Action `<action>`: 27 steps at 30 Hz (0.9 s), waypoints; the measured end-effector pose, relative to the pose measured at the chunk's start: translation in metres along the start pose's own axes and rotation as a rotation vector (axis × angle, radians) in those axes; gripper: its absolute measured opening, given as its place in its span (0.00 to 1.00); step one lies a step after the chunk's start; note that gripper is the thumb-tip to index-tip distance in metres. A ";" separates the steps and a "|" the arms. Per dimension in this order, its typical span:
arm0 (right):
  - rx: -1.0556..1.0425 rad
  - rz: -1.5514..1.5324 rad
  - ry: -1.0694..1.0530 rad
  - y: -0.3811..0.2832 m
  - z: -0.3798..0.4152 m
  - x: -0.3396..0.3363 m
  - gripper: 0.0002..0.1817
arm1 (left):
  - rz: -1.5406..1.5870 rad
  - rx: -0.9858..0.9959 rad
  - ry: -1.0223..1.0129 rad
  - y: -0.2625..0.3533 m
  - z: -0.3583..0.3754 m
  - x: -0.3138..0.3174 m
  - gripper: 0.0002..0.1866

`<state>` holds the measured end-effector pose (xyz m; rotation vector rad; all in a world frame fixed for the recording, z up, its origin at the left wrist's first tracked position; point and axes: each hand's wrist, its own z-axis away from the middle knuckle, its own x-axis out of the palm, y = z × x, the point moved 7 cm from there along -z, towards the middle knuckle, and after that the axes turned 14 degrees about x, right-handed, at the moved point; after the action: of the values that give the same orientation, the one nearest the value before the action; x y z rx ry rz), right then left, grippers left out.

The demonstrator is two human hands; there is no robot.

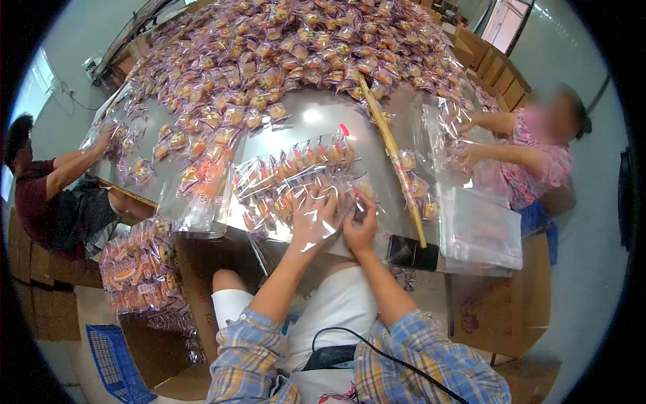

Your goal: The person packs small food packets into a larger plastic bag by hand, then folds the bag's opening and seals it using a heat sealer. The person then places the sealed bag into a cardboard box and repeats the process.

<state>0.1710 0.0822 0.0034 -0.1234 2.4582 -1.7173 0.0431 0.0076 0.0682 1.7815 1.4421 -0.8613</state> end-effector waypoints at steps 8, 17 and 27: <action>-0.080 0.492 0.108 -0.014 -0.001 0.001 0.32 | -0.058 -0.063 0.082 0.001 -0.008 0.008 0.28; 0.263 -0.146 0.152 0.052 -0.001 -0.018 0.23 | -0.029 -0.077 0.076 -0.001 -0.006 0.012 0.28; -0.035 0.154 0.037 -0.001 0.002 -0.006 0.27 | 0.022 -0.099 -0.008 -0.006 -0.011 0.007 0.32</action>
<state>0.1771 0.0804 0.0039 0.0927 2.4529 -1.6271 0.0394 0.0209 0.0677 1.7160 1.4323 -0.7713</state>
